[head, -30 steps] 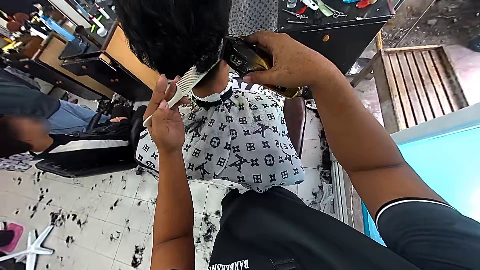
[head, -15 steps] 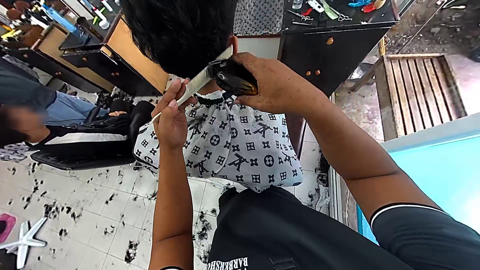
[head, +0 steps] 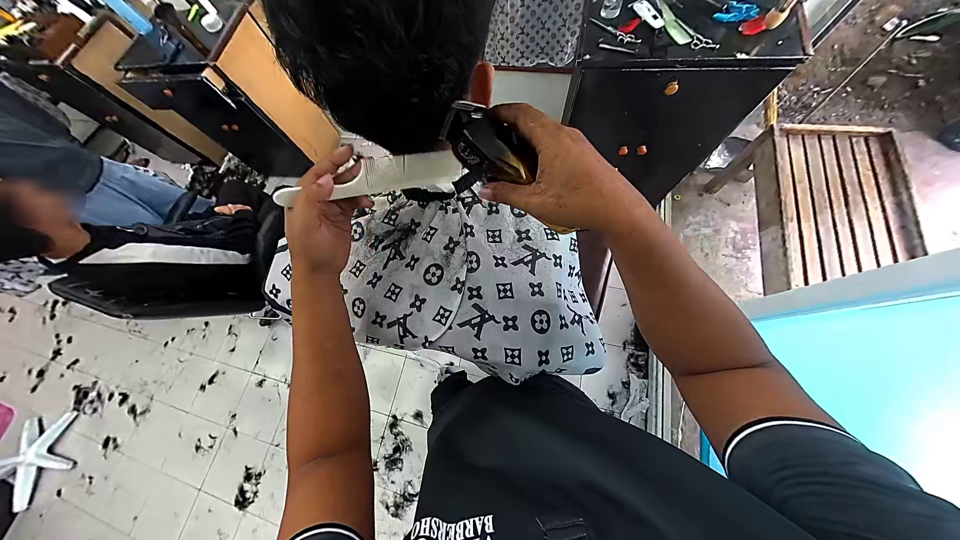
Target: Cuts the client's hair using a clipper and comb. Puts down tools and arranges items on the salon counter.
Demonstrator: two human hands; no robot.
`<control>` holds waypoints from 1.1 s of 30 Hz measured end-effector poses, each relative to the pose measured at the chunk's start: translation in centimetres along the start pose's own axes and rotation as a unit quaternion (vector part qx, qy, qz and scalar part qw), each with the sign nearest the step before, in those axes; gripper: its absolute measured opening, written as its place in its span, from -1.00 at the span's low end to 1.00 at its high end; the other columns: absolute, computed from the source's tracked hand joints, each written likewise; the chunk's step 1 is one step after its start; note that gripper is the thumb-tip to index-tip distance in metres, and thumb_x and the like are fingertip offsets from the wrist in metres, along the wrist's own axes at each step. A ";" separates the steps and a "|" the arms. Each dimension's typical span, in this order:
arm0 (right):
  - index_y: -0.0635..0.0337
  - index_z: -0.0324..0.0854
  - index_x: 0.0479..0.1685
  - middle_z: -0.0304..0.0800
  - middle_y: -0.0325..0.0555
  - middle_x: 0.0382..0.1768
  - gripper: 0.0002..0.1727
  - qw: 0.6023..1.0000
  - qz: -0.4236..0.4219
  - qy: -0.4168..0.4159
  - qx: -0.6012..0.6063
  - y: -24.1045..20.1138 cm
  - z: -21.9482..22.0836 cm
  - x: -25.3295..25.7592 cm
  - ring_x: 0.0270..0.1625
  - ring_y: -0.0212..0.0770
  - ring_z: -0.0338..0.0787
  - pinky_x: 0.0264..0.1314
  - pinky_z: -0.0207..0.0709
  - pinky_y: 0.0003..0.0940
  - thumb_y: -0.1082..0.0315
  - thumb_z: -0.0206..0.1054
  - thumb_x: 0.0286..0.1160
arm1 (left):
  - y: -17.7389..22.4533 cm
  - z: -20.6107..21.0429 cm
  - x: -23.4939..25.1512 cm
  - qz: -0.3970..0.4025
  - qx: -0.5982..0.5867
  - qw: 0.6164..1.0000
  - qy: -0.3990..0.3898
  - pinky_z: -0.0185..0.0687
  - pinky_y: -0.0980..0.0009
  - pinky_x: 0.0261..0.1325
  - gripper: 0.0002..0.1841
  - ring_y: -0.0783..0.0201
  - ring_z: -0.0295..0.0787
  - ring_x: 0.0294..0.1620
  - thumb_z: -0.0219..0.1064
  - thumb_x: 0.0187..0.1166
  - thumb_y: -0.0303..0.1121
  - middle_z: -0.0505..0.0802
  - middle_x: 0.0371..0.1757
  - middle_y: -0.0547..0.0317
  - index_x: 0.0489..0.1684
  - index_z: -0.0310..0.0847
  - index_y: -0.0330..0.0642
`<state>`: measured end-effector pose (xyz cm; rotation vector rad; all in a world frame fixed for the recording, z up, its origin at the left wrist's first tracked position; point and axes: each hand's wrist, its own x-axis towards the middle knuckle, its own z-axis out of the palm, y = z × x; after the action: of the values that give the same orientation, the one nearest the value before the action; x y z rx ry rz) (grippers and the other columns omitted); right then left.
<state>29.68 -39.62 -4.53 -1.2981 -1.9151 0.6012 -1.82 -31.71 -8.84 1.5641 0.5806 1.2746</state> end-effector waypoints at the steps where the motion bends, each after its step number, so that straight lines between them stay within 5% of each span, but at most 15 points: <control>1: 0.18 0.34 0.64 0.73 0.02 0.27 -0.16 1.000 0.010 0.006 0.006 0.1 -0.1 -0.1 0.22 -0.22 0.76 0.36 0.61 -0.23 0.06 0.59 0.36 | 0.2 -0.2 0.2 -0.007 0.001 1.000 0.010 0.76 0.47 0.05 -0.58 0.44 0.85 -0.04 -0.08 0.76 -0.28 0.89 0.14 0.36 0.42 0.57 -0.11; 8: 0.16 0.32 0.66 0.74 0.01 0.25 -0.12 0.998 0.048 0.026 0.015 -0.3 -0.2 -0.5 0.19 -0.22 0.77 0.32 0.63 -0.22 0.04 0.60 0.33 | 2.3 0.6 1.2 0.093 -0.048 0.994 -0.037 0.71 0.45 0.16 -0.60 0.45 0.82 0.08 0.05 0.70 -0.21 0.90 0.15 0.40 0.40 0.66 0.04; 17: 0.26 0.29 0.69 0.73 0.10 0.30 -0.12 0.997 -0.025 0.032 -0.064 -3.0 1.6 -0.6 0.29 -0.04 0.77 0.38 0.61 -0.04 0.07 0.56 0.39 | 2.4 0.8 1.1 0.125 -0.035 0.988 -0.087 0.69 0.49 0.16 -0.61 0.48 0.82 0.10 0.11 0.73 -0.17 0.91 0.20 0.40 0.38 0.73 0.08; 23: 0.23 0.27 0.71 0.70 0.14 0.33 -0.13 0.998 -0.008 0.007 -0.065 -1.7 2.3 -0.4 0.30 0.05 0.76 0.38 0.60 0.08 0.09 0.54 0.42 | 1.2 0.0 -0.1 -0.005 0.019 0.999 -0.027 0.77 0.46 0.06 -0.57 0.44 0.87 -0.01 -0.08 0.74 -0.31 0.92 0.15 0.32 0.43 0.58 -0.15; 26: 0.15 0.33 0.66 0.75 0.07 0.24 -0.16 0.998 0.060 -0.003 0.009 0.2 1.7 -0.4 0.21 -0.08 0.78 0.34 0.63 -0.04 0.09 0.59 0.37 | 0.4 -0.8 -0.4 -0.070 0.005 0.996 0.051 0.78 0.49 -0.04 -0.57 0.46 0.86 -0.13 -0.20 0.79 -0.34 0.90 0.10 0.34 0.41 0.54 -0.12; 33: 0.17 0.34 0.62 0.74 0.01 0.21 -0.17 0.995 0.078 0.000 0.068 1.1 1.9 0.0 0.15 -0.23 0.77 0.29 0.64 -0.23 0.10 0.60 0.35 | 1.3 -0.5 0.4 0.023 -0.031 0.999 0.002 0.72 0.46 0.11 -0.59 0.43 0.83 0.01 0.00 0.70 -0.22 0.90 0.08 0.38 0.42 0.57 0.03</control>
<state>28.81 -39.18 -6.49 -1.3669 -1.7506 0.7975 -2.39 -31.71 -7.50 1.5311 0.5059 1.3179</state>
